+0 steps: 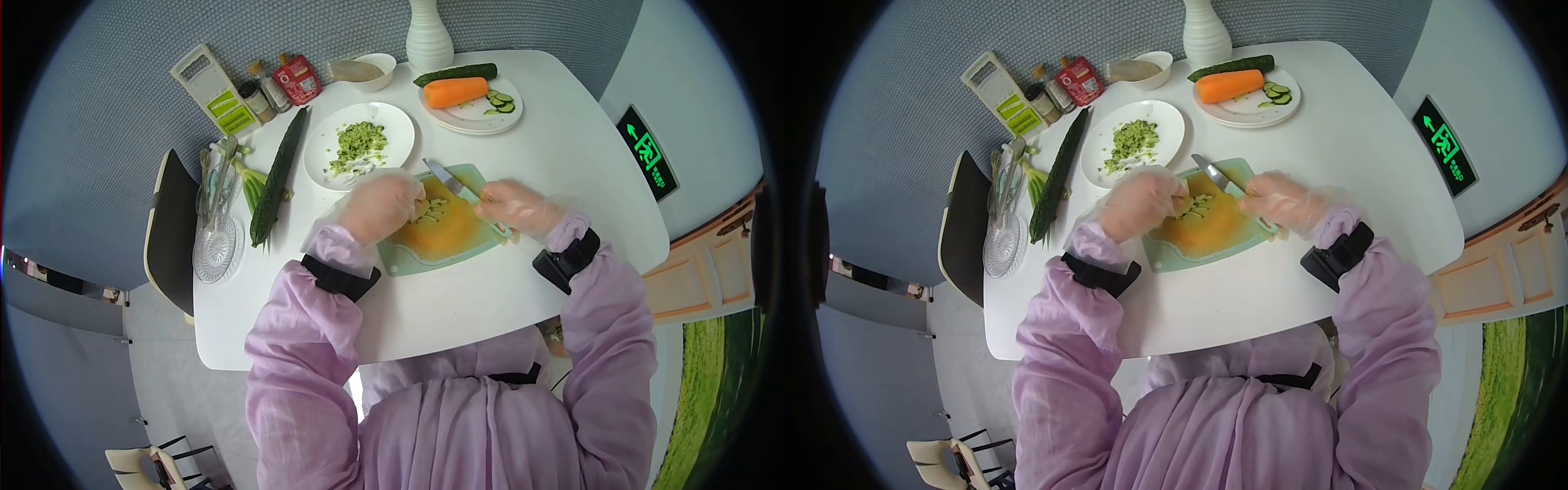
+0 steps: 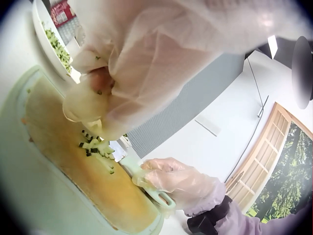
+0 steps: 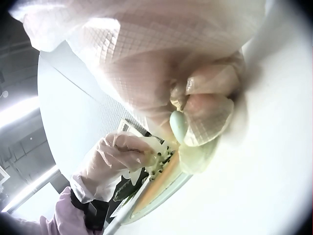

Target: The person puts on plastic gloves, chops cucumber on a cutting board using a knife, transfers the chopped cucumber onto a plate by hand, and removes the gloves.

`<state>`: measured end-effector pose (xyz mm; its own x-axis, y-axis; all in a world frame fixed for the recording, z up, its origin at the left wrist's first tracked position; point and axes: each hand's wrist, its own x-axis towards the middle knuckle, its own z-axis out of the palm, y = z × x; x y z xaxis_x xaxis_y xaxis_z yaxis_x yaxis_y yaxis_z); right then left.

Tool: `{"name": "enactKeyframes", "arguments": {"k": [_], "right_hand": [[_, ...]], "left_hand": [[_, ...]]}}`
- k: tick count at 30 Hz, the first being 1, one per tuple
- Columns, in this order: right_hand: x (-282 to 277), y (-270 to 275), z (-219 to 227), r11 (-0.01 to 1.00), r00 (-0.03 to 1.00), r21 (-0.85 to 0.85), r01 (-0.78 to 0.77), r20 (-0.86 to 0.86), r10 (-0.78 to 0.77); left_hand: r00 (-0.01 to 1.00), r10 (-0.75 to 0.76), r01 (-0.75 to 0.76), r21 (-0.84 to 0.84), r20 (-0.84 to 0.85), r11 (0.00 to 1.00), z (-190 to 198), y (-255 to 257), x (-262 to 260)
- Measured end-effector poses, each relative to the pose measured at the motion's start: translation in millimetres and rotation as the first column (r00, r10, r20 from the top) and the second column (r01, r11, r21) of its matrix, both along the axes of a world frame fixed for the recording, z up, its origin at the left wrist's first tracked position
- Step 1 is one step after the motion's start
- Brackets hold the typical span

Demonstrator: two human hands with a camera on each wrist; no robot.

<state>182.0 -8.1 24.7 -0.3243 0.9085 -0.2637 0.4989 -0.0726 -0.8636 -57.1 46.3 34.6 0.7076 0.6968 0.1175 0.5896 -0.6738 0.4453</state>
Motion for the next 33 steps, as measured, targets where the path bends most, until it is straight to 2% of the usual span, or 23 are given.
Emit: {"name": "enactKeyframes", "arguments": {"k": [3, 7, 10, 12, 13, 15, 19, 22, 24, 25, 27, 28, 30, 31, 33], "right_hand": [[1.7, 1.7, -5.7, 0.999, 1.0, 0.05, -0.02, -0.008, 0.02], [0.6, 0.0, -1.4, 1.0, 1.0, 0.03, 0.006, 0.028, -0.006], [1.3, -0.1, -4.5, 0.998, 0.999, 0.057, 0.006, 0.048, -0.009], [1.2, 1.0, -5.7, 0.998, 0.998, 0.065, 0.005, 0.058, -0.009], [1.0, 1.3, -5.6, 0.998, 0.998, 0.067, 0.005, 0.058, -0.009], [0.6, 1.2, -5.1, 0.999, 0.999, 0.025, 0.02, 0.044, -0.021], [2.7, 0.3, -5.3, 1.0, 1.0, -0.01, 0.021, 0.023, -0.021], [3.6, 1.0, -9.4, 1.0, 1.0, 0.025, 0.005, 0.023, -0.005], [4.5, 0.6, -9.0, 0.987, 0.997, 0.152, -0.053, 0.065, 0.043], [4.6, 0.9, -7.9, 0.986, 0.997, 0.157, -0.051, 0.065, 0.041], [4.7, 2.1, -4.7, 0.983, 0.978, 0.139, -0.121, 0.188, 0.094], [4.7, 2.2, -3.8, 0.983, 0.978, 0.146, -0.114, 0.19, 0.085], [3.8, 2.6, -4.1, 0.937, 0.949, 0.268, -0.225, 0.277, 0.149], [3.4, 2.9, -5.5, 0.937, 0.95, 0.275, -0.215, 0.281, 0.136], [2.0, 3.8, -9.5, 0.853, 0.817, 0.391, -0.345, 0.573, 0.067]], "left_hand": [[0.998, -0.041, 0.039, 0.038, 0.047, 0.999, -3.9, 2.9, -0.7], [0.997, -0.008, 0.008, -0.002, 0.079, 1.0, -11.1, 3.5, -2.1], [0.994, -0.082, 0.077, 0.068, 0.075, 0.995, -1.3, 9.1, -3.8], [0.997, 0.027, -0.029, -0.03, -0.069, 0.999, 7.6, 6.4, 0.6], [0.997, 0.027, -0.029, -0.028, -0.069, 0.999, 3.2, 7.0, 2.2], [0.99, 0.046, -0.033, 0.103, -0.129, 0.994, -11.5, 8.5, 5.1], [0.998, 0.03, -0.023, 0.109, -0.063, 0.994, -9.2, 5.4, 10.3], [0.999, 0.018, -0.011, 0.123, -0.05, 0.992, 8.5, 5.4, 4.0], [0.996, 0.081, -0.077, 0.105, -0.031, 0.992, 14.6, 7.8, 1.9], [0.996, 0.079, -0.075, 0.109, -0.032, 0.991, 20.0, 7.6, 3.7], [0.985, 0.152, -0.14, 0.128, -0.085, 0.982, 31.5, 8.7, 9.4], [0.986, 0.145, -0.133, 0.135, -0.082, 0.982, 35.4, 11.3, 12.9], [0.979, 0.15, -0.128, 0.158, -0.137, 0.979, 42.9, 19.3, 21.8], [0.981, 0.139, -0.117, 0.165, -0.132, 0.979, 44.0, 24.8, 26.8], [0.984, 0.148, -0.122, 0.233, -0.095, 0.965, 39.9, 39.3, 37.5]]}}
